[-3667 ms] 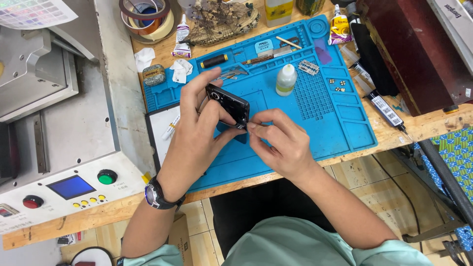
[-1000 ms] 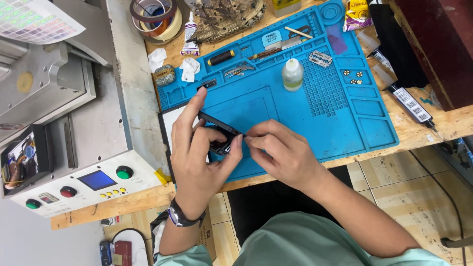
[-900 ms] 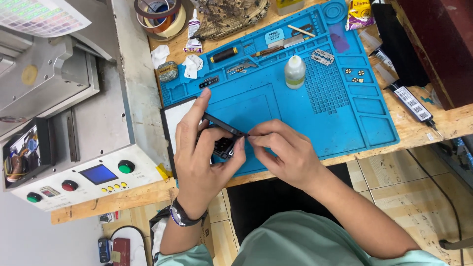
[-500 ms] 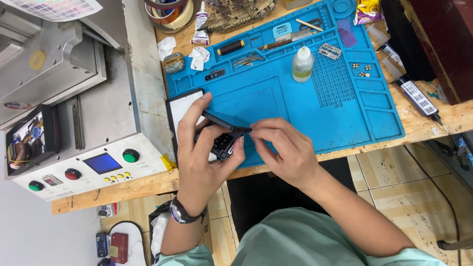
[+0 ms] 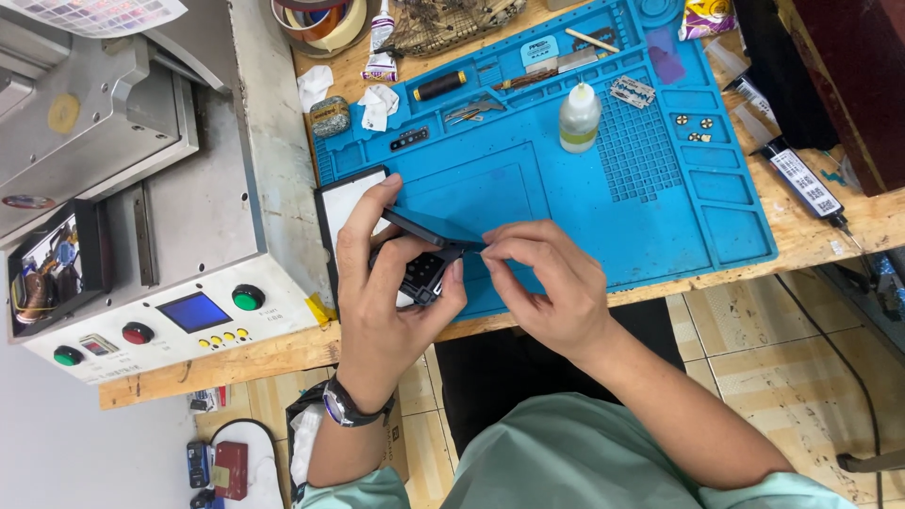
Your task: The person applies a liquid from a small bottle onto the back and edges of a black smartphone. They then use a small tool to scrape and clean the device's surface and seams.
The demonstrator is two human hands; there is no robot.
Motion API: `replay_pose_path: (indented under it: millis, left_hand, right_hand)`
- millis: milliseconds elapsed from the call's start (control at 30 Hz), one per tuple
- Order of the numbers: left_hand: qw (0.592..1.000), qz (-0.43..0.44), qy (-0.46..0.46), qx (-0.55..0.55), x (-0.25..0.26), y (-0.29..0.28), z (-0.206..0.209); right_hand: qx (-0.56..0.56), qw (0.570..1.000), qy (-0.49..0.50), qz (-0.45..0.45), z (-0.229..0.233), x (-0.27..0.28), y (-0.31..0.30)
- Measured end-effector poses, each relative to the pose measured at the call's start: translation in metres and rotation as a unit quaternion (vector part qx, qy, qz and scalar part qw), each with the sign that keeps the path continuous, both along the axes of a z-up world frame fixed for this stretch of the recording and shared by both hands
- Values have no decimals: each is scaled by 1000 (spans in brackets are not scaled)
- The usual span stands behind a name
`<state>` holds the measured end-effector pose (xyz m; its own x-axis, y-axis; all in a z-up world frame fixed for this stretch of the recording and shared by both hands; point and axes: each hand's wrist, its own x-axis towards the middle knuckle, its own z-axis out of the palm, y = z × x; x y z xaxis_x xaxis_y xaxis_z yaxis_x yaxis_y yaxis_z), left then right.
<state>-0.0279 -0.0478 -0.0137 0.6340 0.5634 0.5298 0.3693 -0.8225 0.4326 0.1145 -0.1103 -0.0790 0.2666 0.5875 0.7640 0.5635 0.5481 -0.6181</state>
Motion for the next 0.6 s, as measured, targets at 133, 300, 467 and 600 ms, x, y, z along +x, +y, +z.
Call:
replay_pose_path:
  millis: [133, 300, 467, 600]
  left_hand:
    - [1000, -7, 4, -7, -1, 0, 2]
    - [1000, -6, -1, -7, 0, 4, 3]
    - [1000, -17, -23, -10, -2, 6, 3]
    - [998, -46, -29, -26, -5, 8, -1]
  right_hand:
    - [-1, 1000, 5, 3, 3, -3, 2]
    - [-5, 1000, -12, -8, 5, -6, 4]
    - [-8, 999, -39, -5, 9, -9, 5]
    - [-21, 998, -51, -24, 9, -11, 3]
